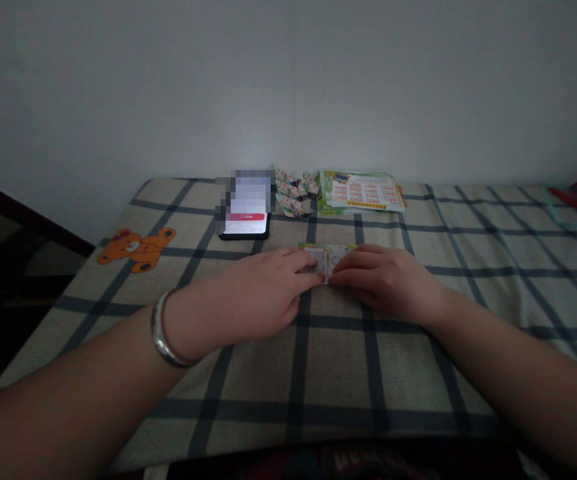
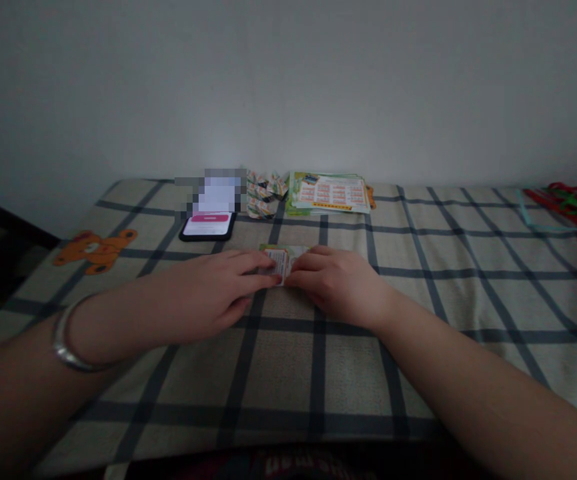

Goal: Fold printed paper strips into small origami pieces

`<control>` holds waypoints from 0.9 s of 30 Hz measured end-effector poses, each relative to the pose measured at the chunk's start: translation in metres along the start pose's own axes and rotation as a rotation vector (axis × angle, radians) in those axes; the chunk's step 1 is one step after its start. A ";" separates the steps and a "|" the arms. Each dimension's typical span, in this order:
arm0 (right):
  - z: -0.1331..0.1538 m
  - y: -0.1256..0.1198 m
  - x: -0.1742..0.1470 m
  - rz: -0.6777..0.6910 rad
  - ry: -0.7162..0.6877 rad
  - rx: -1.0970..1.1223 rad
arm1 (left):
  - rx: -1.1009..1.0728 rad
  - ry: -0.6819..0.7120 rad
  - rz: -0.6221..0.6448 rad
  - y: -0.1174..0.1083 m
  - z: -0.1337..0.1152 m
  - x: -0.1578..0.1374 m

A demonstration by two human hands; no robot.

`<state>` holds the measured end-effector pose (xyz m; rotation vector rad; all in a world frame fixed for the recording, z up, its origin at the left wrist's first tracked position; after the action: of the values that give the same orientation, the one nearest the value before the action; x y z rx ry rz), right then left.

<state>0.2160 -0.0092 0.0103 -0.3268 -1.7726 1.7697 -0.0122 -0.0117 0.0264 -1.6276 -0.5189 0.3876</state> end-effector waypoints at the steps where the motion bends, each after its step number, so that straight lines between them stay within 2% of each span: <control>1: 0.000 0.000 0.000 0.010 0.006 -0.008 | 0.001 0.007 0.003 -0.001 0.000 0.000; 7: 0.001 -0.001 -0.001 0.035 -0.022 -0.031 | -0.031 0.014 0.043 -0.005 0.000 -0.002; 17: 0.004 -0.002 0.001 0.089 -0.023 -0.086 | 0.010 -0.008 0.022 -0.002 -0.005 -0.001; 27: 0.003 -0.006 0.002 0.125 -0.041 -0.088 | 0.100 0.080 0.027 0.003 -0.010 -0.002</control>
<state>0.2139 -0.0111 0.0173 -0.4488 -1.9002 1.7982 -0.0077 -0.0214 0.0249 -1.5485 -0.4116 0.3614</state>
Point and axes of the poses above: each hand's wrist, its own x-axis towards the middle knuckle, its own y-axis out of the palm, z = x × y, the point moved 1 cm from there along x, towards the middle knuckle, and after that the axes turned 3 degrees about -x, right-handed, at the moved point
